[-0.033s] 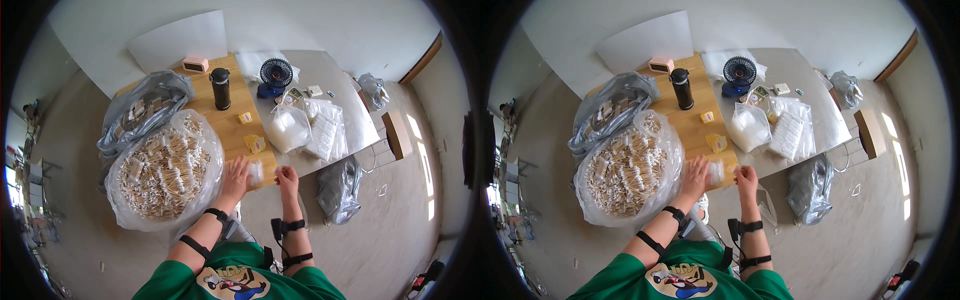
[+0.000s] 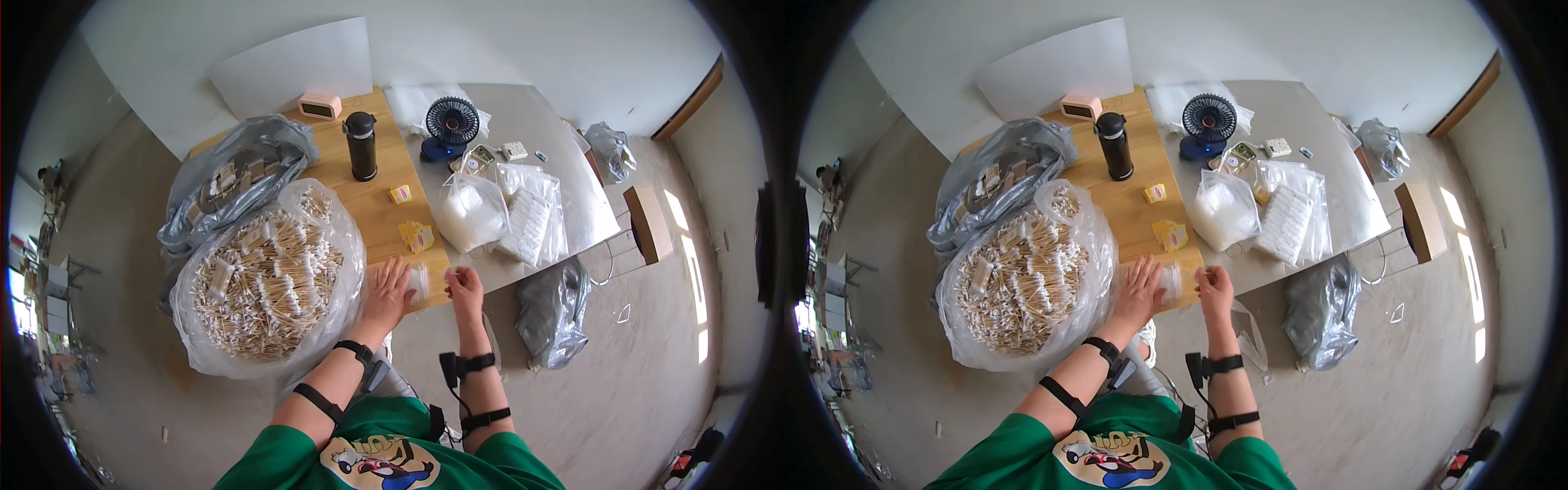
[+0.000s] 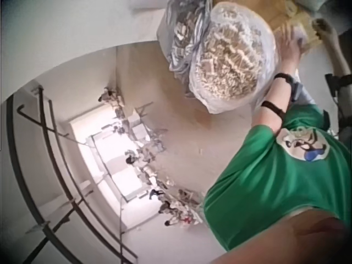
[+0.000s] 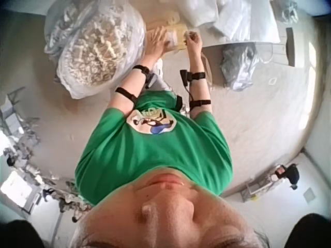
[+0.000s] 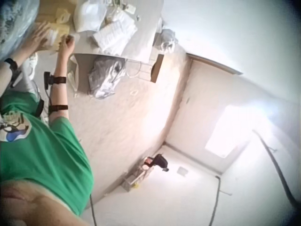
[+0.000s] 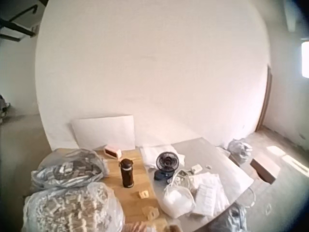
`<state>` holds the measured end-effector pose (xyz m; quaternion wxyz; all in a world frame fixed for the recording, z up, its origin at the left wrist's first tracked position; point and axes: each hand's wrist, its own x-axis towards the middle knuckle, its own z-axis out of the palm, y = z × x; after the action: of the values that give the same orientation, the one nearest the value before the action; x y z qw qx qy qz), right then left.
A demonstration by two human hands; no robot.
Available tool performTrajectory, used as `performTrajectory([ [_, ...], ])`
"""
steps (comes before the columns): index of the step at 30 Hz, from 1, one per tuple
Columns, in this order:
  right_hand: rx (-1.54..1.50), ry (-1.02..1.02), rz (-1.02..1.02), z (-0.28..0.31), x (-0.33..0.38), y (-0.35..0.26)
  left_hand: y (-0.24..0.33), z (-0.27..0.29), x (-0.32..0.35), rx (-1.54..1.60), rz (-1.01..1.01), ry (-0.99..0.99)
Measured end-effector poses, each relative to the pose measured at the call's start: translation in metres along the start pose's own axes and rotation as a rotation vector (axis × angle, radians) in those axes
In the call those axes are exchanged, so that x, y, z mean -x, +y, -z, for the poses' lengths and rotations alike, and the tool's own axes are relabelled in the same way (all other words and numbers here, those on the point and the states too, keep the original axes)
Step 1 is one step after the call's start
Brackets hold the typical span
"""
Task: Sorting cotton swabs into plastic bags and placing them into a larger bin.
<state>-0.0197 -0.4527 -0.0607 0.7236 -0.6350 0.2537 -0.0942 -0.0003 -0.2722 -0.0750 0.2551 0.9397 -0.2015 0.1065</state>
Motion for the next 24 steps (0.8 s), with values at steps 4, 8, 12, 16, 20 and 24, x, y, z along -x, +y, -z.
performTrajectory([
  [4, 0.496, -0.013, 0.305, -0.025, -0.062, 0.018, 0.008, -0.013, -0.005, -0.136, 0.045, -0.23],
  [8, 0.752, -0.071, 0.359, -0.055, -0.085, 0.012, 0.005, -0.019, -0.003, -0.212, 0.063, -0.214],
  [12, 0.912, -0.094, 0.392, -0.065, -0.096, 0.019, 0.006, -0.019, -0.005, -0.174, 0.097, -0.208],
  [16, 0.966, -0.013, 0.46, -0.07, -0.088, 0.021, 0.005, -0.014, -0.005, -0.176, 0.123, -0.259],
  [20, 0.699, 0.015, 0.447, -0.065, -0.077, 0.017, 0.003, -0.014, -0.004, -0.06, 0.145, -0.257],
  [24, 0.502, 0.116, 0.424, -0.028, -0.06, 0.043, 0.01, -0.019, -0.008, -0.247, 0.085, -0.226],
])
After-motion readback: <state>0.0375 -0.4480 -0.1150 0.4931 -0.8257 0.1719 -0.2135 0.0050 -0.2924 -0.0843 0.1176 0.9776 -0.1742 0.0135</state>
